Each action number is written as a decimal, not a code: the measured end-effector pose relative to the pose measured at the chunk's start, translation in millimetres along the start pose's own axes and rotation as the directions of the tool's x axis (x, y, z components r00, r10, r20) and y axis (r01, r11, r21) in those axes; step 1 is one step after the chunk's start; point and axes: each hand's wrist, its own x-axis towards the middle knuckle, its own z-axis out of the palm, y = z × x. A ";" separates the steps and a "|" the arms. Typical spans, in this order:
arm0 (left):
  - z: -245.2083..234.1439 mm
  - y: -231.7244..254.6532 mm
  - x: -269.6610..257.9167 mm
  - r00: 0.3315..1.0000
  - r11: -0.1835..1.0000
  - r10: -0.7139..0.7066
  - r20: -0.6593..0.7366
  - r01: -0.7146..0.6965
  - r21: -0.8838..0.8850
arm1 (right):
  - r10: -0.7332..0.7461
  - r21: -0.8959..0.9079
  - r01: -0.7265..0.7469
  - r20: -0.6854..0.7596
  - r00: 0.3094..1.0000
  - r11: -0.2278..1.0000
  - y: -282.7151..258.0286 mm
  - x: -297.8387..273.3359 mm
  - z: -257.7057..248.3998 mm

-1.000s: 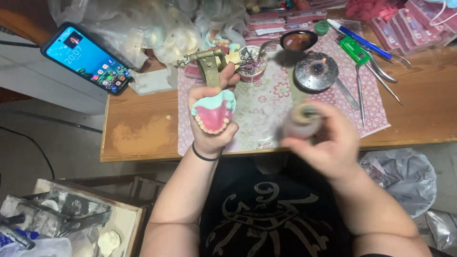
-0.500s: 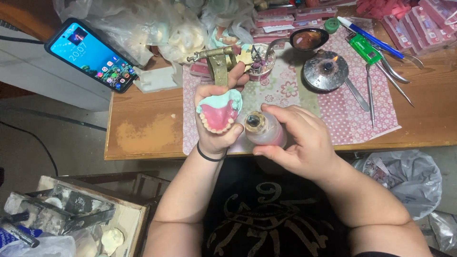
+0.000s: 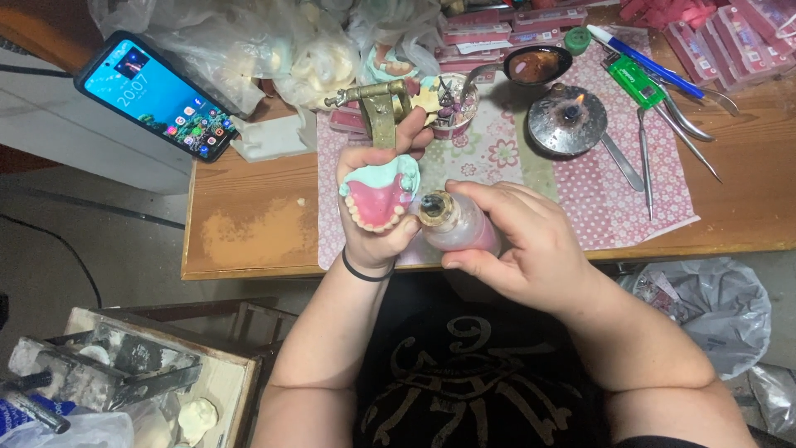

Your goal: Carving and shaping a dental model using specialized hand tools and applying materials at a laboratory bench.

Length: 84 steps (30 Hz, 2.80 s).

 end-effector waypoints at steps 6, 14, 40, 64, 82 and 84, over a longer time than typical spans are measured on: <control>-1.7 -0.6 -1.5 1.000 1.000 0.002 0.003 -0.002 0.008 | -0.003 -0.005 0.003 0.004 1.000 1.000 2.8 -0.1 0.2; 3.5 0.7 -0.6 1.000 0.993 -0.007 0.026 0.004 0.119 | 0.162 0.088 -0.159 -0.032 0.986 0.983 23.1 -26.3 -23.4; 5.5 -5.4 1.7 1.000 0.982 0.024 -0.013 -0.021 0.189 | 0.156 -0.488 -0.329 -0.361 0.919 0.809 106.8 -100.2 -92.0; -1.5 -2.7 -2.7 1.000 0.993 0.010 0.002 -0.010 0.114 | 0.529 -0.109 -0.584 -0.317 0.787 0.804 40.1 -47.6 -77.0; 0.6 1.3 -1.7 0.999 0.995 0.021 0.037 -0.025 0.094 | 0.134 -0.117 -0.124 0.085 0.987 0.985 -24.6 5.3 -26.4; 0.6 1.2 -2.9 0.999 0.994 0.016 0.045 -0.020 0.105 | 0.187 -0.123 -0.173 0.106 0.977 0.977 -26.0 6.7 -27.9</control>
